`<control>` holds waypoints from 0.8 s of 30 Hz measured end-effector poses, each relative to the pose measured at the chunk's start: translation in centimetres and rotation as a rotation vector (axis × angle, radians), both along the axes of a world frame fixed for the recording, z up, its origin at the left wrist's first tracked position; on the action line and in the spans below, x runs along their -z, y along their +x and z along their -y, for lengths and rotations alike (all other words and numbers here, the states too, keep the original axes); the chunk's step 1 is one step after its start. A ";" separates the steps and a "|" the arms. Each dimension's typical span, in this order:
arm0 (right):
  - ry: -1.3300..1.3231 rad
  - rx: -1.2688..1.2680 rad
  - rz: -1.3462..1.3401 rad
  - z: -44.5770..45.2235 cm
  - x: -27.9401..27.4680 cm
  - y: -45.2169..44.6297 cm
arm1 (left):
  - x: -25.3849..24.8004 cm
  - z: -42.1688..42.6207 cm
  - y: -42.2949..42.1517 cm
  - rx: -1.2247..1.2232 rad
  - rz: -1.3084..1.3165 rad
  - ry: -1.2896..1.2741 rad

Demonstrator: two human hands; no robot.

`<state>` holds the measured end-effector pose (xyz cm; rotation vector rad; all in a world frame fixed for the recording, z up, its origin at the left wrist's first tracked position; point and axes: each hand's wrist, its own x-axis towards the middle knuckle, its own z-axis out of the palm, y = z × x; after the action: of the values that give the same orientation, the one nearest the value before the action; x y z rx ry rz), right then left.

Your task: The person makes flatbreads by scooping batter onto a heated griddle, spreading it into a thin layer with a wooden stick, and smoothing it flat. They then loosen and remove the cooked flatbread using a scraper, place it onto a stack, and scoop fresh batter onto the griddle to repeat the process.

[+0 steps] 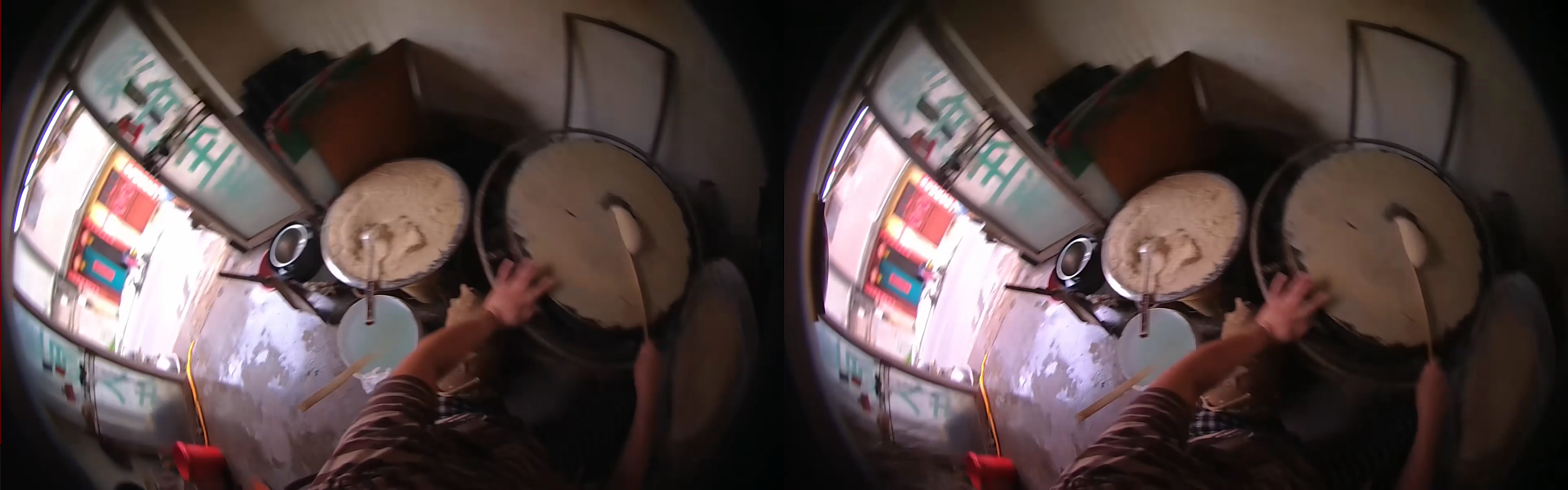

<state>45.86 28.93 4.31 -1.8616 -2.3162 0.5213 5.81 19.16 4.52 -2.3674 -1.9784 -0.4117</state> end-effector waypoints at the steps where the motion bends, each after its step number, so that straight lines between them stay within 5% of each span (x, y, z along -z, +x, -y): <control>1: -0.055 0.031 -0.188 0.5 -1.8 -3.1 | -0.8 -0.4 -2.1 -0.124 -0.006 -0.126; 3: 0.026 -0.049 0.018 1.0 0.1 -5.1 | 0.8 -1.0 -4.6 -0.347 -0.201 0.045; 6: 0.061 -0.210 0.243 3.2 -3.8 -5.4 | 2.5 0.4 -8.2 -0.703 0.125 0.101; 9: 0.084 0.059 0.219 2.2 -1.9 -0.5 | 2.5 6.5 -11.4 -0.699 -0.140 0.127; 10: 0.084 0.082 0.208 1.7 -1.9 -0.2 | 2.4 8.0 -12.3 -0.748 -0.038 0.110; 15: 0.103 -0.273 0.183 4.5 -4.3 -4.0 | 0.3 15.8 -15.1 -1.070 -0.139 -0.346; 18: 0.079 -0.009 0.213 3.0 -3.2 -0.4 | 2.9 19.2 -17.5 -1.070 -0.155 -0.398; 24: -0.014 -0.090 0.101 3.5 -4.5 -2.9 | 8.4 21.3 -21.9 -1.124 0.052 -0.113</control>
<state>42.93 25.47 8.85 -1.8370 -2.4768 0.4657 -16.09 -2.17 -3.83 -0.9309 -2.9329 -0.2738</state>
